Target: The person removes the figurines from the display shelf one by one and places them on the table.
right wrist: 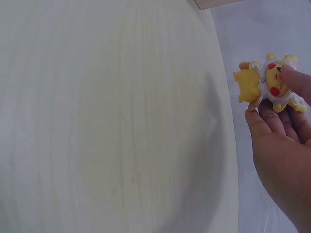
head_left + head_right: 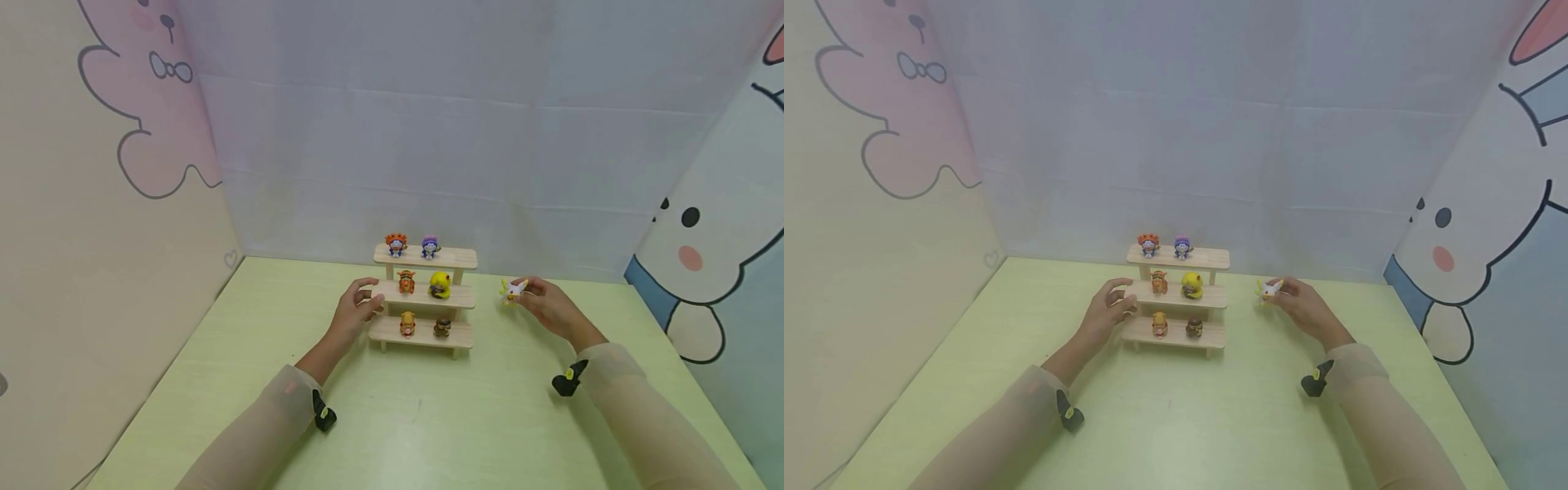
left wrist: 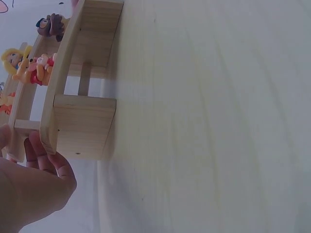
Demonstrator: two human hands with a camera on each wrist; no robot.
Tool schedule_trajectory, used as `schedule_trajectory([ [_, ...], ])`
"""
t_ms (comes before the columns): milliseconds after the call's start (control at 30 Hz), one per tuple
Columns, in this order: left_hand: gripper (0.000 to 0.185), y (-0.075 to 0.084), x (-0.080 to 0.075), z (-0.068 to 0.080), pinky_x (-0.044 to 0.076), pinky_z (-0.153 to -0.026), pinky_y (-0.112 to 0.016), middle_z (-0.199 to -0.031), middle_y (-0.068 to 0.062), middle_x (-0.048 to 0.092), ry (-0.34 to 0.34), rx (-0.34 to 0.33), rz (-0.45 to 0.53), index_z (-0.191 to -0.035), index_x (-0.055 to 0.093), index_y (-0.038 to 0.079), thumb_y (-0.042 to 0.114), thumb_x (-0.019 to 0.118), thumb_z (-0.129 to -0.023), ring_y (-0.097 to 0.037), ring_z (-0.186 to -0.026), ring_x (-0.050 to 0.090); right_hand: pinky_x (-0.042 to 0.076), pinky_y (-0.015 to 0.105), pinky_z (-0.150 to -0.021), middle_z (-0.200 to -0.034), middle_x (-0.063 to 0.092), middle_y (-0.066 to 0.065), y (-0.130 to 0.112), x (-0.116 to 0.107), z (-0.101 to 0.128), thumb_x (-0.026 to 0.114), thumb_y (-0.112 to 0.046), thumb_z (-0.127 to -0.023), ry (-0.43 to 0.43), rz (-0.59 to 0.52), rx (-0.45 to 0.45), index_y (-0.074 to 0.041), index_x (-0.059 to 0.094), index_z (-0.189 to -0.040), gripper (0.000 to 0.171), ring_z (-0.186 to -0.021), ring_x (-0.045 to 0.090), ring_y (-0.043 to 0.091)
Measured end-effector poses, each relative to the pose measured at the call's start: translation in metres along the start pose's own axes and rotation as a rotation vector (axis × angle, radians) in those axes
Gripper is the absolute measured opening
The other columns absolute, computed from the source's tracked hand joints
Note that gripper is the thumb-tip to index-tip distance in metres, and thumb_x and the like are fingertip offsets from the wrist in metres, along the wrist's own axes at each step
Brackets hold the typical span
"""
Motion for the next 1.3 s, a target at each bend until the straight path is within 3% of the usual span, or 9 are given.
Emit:
schedule_trajectory([
  [233,0.040,-0.003,0.000,-0.001,0.053,-0.080,-0.031,-0.104,-0.006,0.064,0.004,-0.008,0.009,-0.140,0.056,0.017,0.020,0.068,-0.102,-0.019,-0.091,0.068,0.049,0.019,-0.096,-0.121,0.056,0.000,0.007,0.002,0.000,0.058,0.000,-0.104,-0.002,0.008,0.010,0.005,0.049,-0.131,0.030,-0.108,0.059,0.005],
  [600,0.040,-0.003,-0.001,-0.001,0.053,-0.080,-0.032,-0.106,-0.007,0.064,-0.002,-0.009,-0.003,-0.140,0.056,0.018,0.021,0.068,-0.102,-0.019,-0.092,0.069,0.049,0.021,-0.096,-0.127,0.051,0.004,0.016,-0.001,-0.001,0.055,-0.005,-0.106,-0.007,0.102,0.056,0.005,0.044,-0.138,0.035,-0.107,0.058,0.006],
  [967,0.040,-0.002,0.000,-0.001,0.051,-0.079,-0.032,-0.104,-0.005,0.063,-0.008,-0.005,-0.008,-0.140,0.056,0.018,0.022,0.067,-0.103,-0.017,-0.091,0.069,0.049,0.022,-0.093,-0.131,0.048,0.005,0.020,-0.001,0.000,0.057,-0.007,-0.105,-0.017,0.112,0.067,0.002,0.046,-0.137,0.035,-0.109,0.056,0.007],
  [1300,0.040,-0.003,0.000,-0.001,0.052,-0.081,-0.032,-0.105,-0.006,0.063,-0.009,-0.010,-0.005,-0.140,0.056,0.019,0.023,0.067,-0.103,-0.018,-0.092,0.069,0.048,0.022,-0.086,-0.116,0.048,0.003,0.021,-0.001,0.000,0.060,-0.003,-0.102,0.002,0.094,0.064,0.000,0.048,-0.134,0.035,-0.101,0.055,0.007],
])
Point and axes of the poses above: each hand's wrist, its own z-axis away from the middle knuckle, its own x-axis out of the palm, y = z × x, the point moved 8 cm from there along -z, towards the middle knuckle
